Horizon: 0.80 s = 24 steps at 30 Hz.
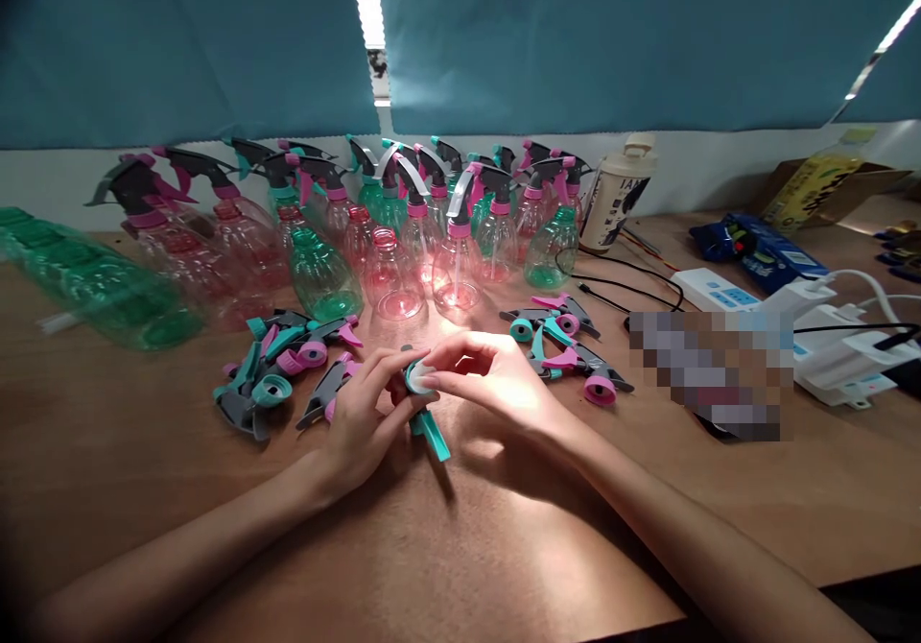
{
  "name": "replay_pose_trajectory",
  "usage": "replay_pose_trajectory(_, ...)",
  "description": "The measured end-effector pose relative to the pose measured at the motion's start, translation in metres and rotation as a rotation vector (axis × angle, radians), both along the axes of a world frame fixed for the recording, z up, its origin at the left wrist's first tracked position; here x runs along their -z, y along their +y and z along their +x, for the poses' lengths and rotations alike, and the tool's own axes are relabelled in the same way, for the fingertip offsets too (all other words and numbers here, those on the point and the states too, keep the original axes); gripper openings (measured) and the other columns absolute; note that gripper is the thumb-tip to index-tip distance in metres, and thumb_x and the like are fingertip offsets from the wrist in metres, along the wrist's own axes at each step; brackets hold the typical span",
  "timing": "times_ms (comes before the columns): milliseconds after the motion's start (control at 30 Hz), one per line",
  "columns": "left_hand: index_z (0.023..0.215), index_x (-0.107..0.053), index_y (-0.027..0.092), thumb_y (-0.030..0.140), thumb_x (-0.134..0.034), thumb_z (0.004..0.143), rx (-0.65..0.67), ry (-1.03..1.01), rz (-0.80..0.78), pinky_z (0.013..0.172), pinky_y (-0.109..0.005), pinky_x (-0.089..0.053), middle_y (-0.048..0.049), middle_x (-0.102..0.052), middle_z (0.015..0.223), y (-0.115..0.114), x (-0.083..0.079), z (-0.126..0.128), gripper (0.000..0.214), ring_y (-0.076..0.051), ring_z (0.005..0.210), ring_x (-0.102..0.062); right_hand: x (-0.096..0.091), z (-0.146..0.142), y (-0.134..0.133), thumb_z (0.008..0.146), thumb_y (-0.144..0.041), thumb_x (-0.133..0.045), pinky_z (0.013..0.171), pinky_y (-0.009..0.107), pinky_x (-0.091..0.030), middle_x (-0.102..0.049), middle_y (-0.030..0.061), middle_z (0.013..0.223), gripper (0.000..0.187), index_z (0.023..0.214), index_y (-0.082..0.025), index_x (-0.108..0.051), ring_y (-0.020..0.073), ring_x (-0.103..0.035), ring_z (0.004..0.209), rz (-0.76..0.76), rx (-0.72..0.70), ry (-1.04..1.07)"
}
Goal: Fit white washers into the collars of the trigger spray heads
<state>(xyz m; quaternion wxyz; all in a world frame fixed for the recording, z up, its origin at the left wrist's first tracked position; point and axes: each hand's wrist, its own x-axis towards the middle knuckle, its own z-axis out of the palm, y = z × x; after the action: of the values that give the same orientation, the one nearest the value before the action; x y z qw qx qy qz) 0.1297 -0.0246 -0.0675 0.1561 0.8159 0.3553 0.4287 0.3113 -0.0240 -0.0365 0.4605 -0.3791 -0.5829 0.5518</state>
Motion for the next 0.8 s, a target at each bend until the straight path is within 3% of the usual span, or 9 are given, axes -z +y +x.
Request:
replay_pose_trajectory(167, 0.12, -0.053, 0.022, 0.015, -0.061, 0.088, 0.004, 0.026, -0.001, 0.069, -0.023, -0.048, 0.0001, -0.058, 0.094, 0.0, 0.002, 0.0, 0.034, -0.011, 0.072, -0.056, 0.006, 0.004, -0.001, 0.08, -0.034, -0.07, 0.07, 0.034, -0.045, -0.061, 0.0024, 0.086, 0.009, 0.082, -0.026, -0.074, 0.0179, -0.057, 0.08, 0.385, 0.118, -0.247)
replay_pose_trajectory(267, 0.12, -0.054, 0.023, 0.017, -0.061, 0.089, -0.015, 0.024, -0.012, 0.068, -0.023, -0.049, -0.0004, -0.059, 0.094, 0.0, 0.001, 0.0, 0.033, -0.012, 0.073, -0.056, 0.005, 0.009, 0.002, 0.083, -0.036, -0.067, 0.063, 0.032, -0.044, -0.059, 0.0033, 0.085, 0.012, 0.085, -0.027, -0.074, 0.0176, -0.056, 0.076, 0.484, 0.119, -0.371)
replay_pose_trajectory(433, 0.122, -0.053, 0.022, 0.019, -0.059, 0.09, -0.019, 0.045, 0.003, 0.067, -0.023, -0.048, -0.0008, -0.059, 0.093, 0.0, 0.0, 0.001, 0.033, -0.013, 0.074, -0.057, -0.001, 0.014, 0.004, 0.085, -0.035, -0.064, 0.059, 0.031, -0.042, -0.059, 0.0042, 0.086, 0.014, 0.086, -0.025, -0.073, 0.0171, -0.055, 0.073, 0.553, 0.065, -0.48)
replay_pose_trajectory(800, 0.125, -0.051, 0.022, 0.023, -0.055, 0.093, 0.005, 0.093, 0.02, 0.067, -0.024, -0.049, -0.0015, -0.058, 0.094, -0.003, 0.0, 0.0, 0.032, -0.012, 0.07, -0.058, -0.008, 0.019, 0.004, 0.085, -0.028, -0.061, 0.056, 0.027, -0.038, -0.058, 0.0001, 0.075, 0.011, 0.09, -0.023, -0.069, 0.0142, -0.052, 0.066, 0.511, -0.032, -0.562)
